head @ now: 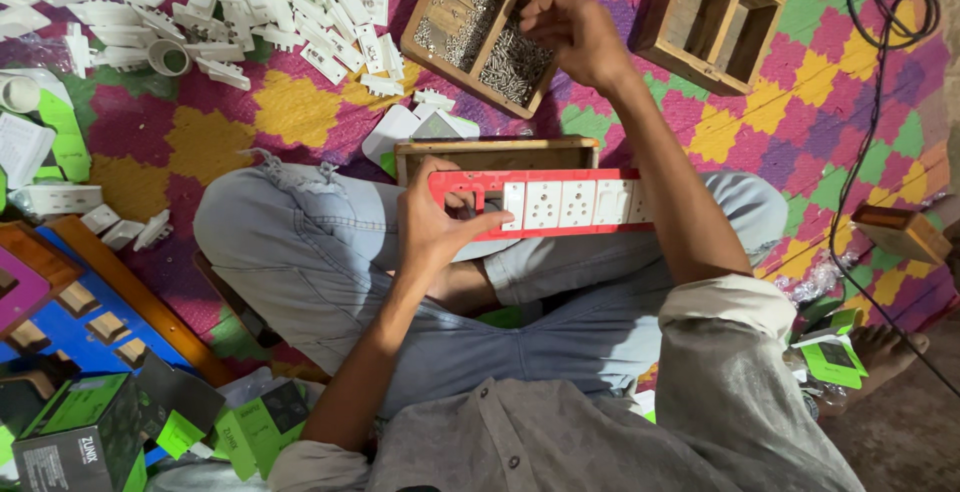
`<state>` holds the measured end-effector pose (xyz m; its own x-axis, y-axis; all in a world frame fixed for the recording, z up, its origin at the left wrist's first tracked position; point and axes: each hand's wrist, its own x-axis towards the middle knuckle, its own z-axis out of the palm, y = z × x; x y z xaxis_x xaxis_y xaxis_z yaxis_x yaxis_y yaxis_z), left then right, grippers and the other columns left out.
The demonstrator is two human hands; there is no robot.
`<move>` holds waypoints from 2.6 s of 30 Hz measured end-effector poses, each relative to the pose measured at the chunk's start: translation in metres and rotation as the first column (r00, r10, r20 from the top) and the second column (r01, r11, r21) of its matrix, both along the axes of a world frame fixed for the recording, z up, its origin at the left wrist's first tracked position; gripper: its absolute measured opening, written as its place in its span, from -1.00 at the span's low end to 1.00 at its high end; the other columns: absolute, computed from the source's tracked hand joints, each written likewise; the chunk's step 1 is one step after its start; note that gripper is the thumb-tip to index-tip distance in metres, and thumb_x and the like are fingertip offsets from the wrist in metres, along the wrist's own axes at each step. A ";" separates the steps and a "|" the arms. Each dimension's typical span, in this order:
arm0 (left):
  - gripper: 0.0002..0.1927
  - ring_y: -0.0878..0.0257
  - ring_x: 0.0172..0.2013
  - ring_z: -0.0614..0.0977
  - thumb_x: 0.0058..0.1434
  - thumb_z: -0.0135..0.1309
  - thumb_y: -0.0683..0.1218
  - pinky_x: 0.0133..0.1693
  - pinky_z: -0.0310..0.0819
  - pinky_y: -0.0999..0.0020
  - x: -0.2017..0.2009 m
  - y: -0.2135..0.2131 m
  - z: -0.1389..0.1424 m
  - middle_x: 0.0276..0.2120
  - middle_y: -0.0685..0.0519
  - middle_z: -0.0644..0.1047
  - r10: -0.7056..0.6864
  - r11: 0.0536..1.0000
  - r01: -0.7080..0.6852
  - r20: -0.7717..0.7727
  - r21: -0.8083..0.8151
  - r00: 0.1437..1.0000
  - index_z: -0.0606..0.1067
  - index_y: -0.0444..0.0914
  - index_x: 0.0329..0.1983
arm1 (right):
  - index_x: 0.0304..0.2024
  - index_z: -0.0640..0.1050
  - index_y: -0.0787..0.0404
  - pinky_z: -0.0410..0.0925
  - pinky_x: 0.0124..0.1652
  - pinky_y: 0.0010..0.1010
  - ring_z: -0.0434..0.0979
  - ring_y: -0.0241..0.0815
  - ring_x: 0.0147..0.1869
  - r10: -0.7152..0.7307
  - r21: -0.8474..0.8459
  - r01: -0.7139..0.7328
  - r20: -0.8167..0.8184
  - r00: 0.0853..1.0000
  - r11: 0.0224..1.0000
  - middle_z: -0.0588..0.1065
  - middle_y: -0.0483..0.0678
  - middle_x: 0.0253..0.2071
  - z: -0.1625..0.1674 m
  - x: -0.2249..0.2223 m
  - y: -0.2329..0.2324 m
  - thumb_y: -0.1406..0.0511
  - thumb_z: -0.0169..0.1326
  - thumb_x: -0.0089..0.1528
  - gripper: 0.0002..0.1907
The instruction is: The person sits on a mat and assembles a red plastic electrical socket strip by inserting white socket modules and securing them with screws. They repeatedly pick up screws from a wooden box, place them into the strip, and tighten them by hand.
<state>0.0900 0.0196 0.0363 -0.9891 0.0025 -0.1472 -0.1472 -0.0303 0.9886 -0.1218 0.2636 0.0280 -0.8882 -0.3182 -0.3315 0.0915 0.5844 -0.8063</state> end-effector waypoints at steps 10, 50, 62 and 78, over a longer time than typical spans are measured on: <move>-0.35 0.47 -0.43 0.57 -0.21 0.61 -0.13 -0.37 0.51 0.53 0.000 0.000 0.001 -0.46 0.14 0.54 -0.006 0.999 0.006 -0.006 0.043 1.000 0.35 -0.25 -0.22 | -0.01 0.54 0.28 0.52 -0.02 -0.34 0.65 -0.15 0.12 -0.180 -0.056 0.177 -0.056 0.982 0.983 0.57 -0.01 0.01 0.007 -0.001 0.001 0.58 0.03 0.30 -0.75; -0.32 0.46 -0.46 0.57 -0.23 0.61 -0.10 -0.38 0.51 0.50 0.001 0.000 0.003 -0.49 0.14 0.56 0.004 1.000 -0.002 0.068 -0.022 0.998 0.37 -0.25 -0.17 | -0.23 0.64 0.32 0.49 -0.23 -0.18 0.52 0.06 -0.04 0.494 0.799 0.061 -0.428 0.757 0.598 0.50 0.11 -0.13 -0.038 0.002 0.003 0.46 0.15 0.20 -0.89; -0.32 0.44 -0.49 0.58 -0.25 0.61 -0.07 -0.40 0.54 0.49 -0.003 -0.001 0.007 -0.52 0.11 0.57 0.011 0.999 -0.008 0.066 -0.039 0.998 0.37 -0.26 -0.20 | -0.09 0.57 0.44 0.51 -0.17 -0.27 0.48 0.02 -0.01 0.548 0.938 -0.061 -0.146 0.824 0.342 0.44 0.13 -0.04 -0.036 -0.009 -0.017 0.50 0.24 -0.01 -0.61; -0.34 0.45 -0.45 0.59 -0.20 0.61 -0.09 -0.39 0.54 0.51 0.002 -0.001 0.009 -0.46 0.11 0.58 -0.007 1.000 0.006 0.043 0.020 0.999 0.35 -0.25 -0.20 | -0.03 0.62 0.37 0.50 -0.24 -0.42 0.64 -0.23 -0.23 0.066 0.099 -0.018 -0.504 0.861 0.995 0.58 0.10 -0.26 0.055 0.050 -0.013 0.49 0.23 0.33 -0.84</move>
